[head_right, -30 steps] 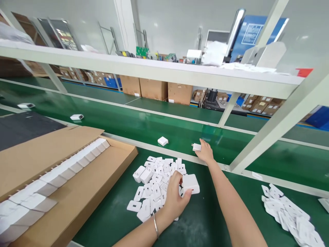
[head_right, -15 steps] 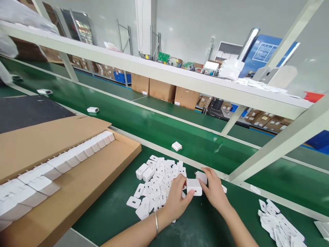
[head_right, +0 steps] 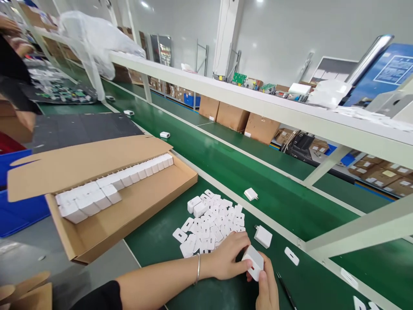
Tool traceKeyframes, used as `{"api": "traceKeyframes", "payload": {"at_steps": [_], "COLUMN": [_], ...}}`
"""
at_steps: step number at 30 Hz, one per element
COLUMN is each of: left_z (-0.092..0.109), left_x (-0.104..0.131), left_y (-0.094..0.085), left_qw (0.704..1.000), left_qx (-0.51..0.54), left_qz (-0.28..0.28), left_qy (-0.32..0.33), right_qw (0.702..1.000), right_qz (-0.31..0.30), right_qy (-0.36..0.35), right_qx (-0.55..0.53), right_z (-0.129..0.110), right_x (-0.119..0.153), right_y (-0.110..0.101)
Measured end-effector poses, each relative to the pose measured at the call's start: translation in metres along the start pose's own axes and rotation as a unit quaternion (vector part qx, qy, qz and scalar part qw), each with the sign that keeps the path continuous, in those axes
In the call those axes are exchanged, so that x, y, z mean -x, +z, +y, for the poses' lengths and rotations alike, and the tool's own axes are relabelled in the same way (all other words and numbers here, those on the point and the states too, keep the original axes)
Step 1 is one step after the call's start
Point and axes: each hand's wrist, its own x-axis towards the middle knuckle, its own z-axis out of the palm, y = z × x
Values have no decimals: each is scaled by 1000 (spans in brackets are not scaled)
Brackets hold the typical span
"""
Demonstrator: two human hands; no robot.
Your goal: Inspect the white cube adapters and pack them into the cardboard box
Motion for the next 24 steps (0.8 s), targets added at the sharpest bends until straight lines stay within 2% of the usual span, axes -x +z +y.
{"api": "traceKeyframes", "payload": {"at_steps": [4,9,13,20,24], "left_z": [3,9,10,10,15], "left_x": [2,1,-1,0,5], "left_y": [-4,-5,-3,-2,-4], "left_qw": [1000,997,995,995,995], "left_qx": [-2,78,103,95,92], "left_qz": [-23,-16,-3,27,26], "left_qy": [14,2,-13,-21,-13], "right_qw": [998,994,994,999,997], "right_qz": [8,9,21,15,31], "right_qy": [-40,-82,-88,-39,-77], "right_qx": [42,72,58,7,12], "right_z": [-4,-8,-7,-11,-25], "right_x": [4,4,5,3,6], "right_y": [-5,-8,-4,6,10]}}
